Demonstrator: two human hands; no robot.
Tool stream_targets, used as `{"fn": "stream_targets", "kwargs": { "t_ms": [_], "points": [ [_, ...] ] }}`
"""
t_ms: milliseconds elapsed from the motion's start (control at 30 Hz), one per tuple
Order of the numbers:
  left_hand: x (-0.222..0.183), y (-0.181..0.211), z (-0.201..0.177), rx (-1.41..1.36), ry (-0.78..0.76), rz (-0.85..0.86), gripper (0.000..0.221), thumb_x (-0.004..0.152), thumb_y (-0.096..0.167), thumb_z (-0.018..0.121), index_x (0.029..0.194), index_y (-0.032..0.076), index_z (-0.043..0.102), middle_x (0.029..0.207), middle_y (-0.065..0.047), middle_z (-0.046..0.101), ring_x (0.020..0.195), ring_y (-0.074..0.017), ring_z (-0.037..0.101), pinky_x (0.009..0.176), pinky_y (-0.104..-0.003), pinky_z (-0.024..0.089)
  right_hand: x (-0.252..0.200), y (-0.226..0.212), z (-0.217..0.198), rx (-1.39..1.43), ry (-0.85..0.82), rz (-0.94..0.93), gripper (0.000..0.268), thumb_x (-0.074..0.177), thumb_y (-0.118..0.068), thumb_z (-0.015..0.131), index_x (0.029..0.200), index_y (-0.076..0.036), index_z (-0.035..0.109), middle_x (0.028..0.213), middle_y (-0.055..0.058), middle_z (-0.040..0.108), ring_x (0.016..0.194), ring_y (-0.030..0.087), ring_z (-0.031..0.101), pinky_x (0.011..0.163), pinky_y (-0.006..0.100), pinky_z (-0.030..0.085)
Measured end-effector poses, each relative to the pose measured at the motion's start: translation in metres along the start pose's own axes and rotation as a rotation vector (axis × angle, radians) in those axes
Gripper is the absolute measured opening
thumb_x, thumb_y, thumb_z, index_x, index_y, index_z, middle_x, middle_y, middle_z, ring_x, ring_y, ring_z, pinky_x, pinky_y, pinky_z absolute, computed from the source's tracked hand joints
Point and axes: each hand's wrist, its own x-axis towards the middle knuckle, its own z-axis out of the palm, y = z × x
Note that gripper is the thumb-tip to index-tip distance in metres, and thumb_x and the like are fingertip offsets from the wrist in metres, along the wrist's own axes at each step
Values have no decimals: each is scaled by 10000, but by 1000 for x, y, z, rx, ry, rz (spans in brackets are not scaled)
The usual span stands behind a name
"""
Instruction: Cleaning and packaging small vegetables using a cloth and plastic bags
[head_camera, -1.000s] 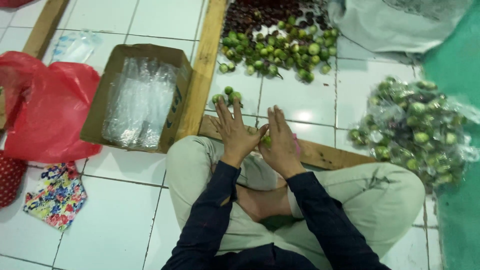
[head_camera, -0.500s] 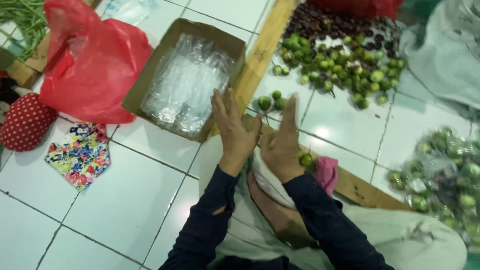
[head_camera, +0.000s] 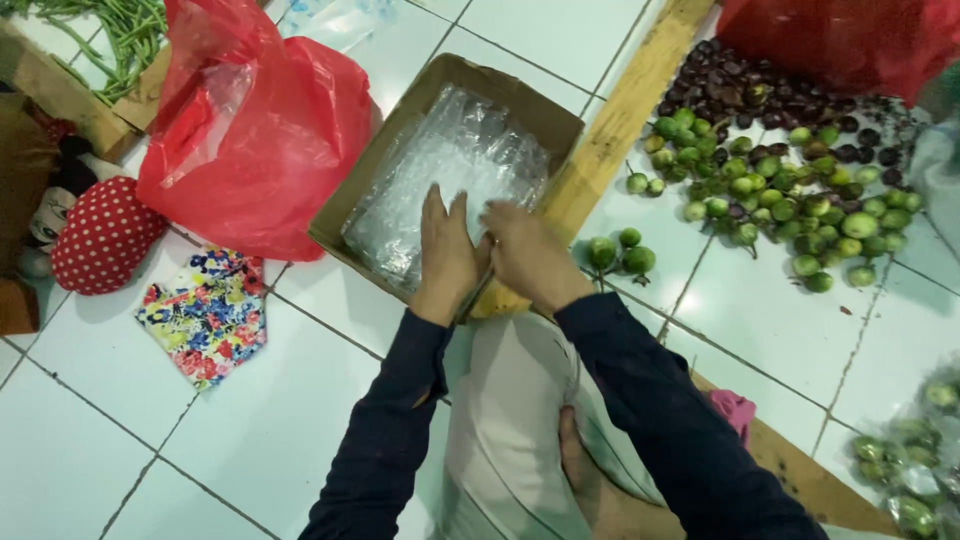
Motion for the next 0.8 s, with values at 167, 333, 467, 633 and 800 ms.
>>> {"fn": "stream_targets", "kwargs": {
  "t_ms": [167,333,467,633,800],
  "points": [
    [24,-50,45,191,-198,10,738,733,294,859,1364,33,579,1413,-304,442,1282,-468,506,1024,-567,459,46,32,31,-175,-63,187,586,817,-101,564,1399,-50,534,1312,201,575,1262,368,583,1000,443,497],
    [19,-60,78,516,-181,112,397,797,103,763,1156,15,617,1055,-149,633,957,-305,677,794,-403,586,59,41,71,-546,-324,325,604,886,-171,545,1479,-73,493,1212,151,687,1152,305,641,922,436,378],
    [27,-88,110,494,17,144,78,903,76,600,876,111,664,757,-66,685,720,-232,718,573,-343,571,54,62,121,-506,-152,198,156,852,-152,594,983,-103,664,764,85,700,714,295,698,649,445,450],
    [31,-60,68,345,8,90,55,899,93,629,887,62,672,780,-120,671,774,-322,717,653,-430,594,53,42,72,-335,-4,106,161,900,-156,584,982,-97,710,839,112,675,770,310,692,681,436,484],
    [25,-40,23,-170,85,48,105,796,59,670,892,20,655,865,-194,616,900,-457,652,790,-539,530,37,29,16,279,361,52,304,890,-80,654,1180,0,692,1116,240,630,1101,461,607,971,515,477]
  ]
}}
